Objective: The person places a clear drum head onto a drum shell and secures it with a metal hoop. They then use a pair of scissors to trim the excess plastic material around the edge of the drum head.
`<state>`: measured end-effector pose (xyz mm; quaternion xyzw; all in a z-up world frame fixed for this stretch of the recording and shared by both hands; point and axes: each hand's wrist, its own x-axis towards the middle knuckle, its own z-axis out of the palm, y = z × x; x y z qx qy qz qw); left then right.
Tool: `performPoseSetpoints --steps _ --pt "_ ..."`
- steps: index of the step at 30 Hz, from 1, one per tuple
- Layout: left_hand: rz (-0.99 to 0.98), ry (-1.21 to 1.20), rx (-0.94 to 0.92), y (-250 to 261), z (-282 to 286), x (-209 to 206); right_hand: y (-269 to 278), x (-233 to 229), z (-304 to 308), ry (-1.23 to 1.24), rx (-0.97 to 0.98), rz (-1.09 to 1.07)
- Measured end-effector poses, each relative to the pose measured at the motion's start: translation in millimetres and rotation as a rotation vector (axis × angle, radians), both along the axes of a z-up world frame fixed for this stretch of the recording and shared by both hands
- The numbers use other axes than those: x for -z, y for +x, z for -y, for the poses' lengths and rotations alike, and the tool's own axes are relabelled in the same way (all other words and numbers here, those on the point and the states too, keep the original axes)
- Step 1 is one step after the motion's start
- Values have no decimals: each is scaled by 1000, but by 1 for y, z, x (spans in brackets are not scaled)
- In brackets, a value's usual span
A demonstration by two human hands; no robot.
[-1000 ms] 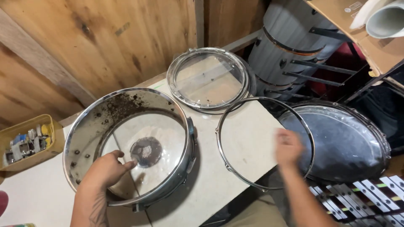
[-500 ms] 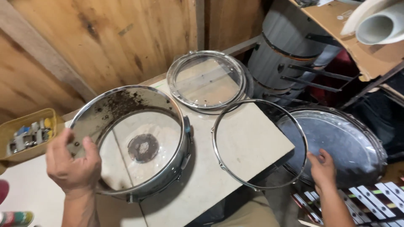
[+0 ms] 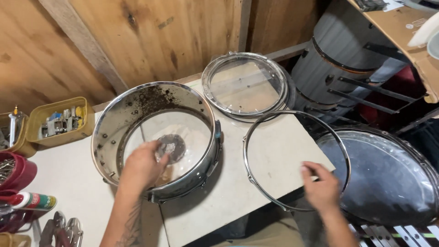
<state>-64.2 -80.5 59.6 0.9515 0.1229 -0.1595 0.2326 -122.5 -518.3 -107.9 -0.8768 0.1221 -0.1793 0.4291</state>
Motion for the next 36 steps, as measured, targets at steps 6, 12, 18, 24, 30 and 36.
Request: performPoseSetpoints --steps 6,12,18,24,30,36 --pt "-119 170 181 18 -16 41 25 -25 -108 78 -421 198" --pt "-35 148 202 15 -23 49 74 -119 -207 62 -836 607" --pt "-43 81 171 24 -28 57 158 -94 -291 -141 -893 472" --pt "-32 -21 132 24 -28 48 156 -105 -294 -570 -884 -119" --pt "-71 -40 113 29 -33 67 152 -97 -289 -434 -826 19" --pt "-123 -257 144 6 -18 14 161 -87 -289 -403 -783 96"
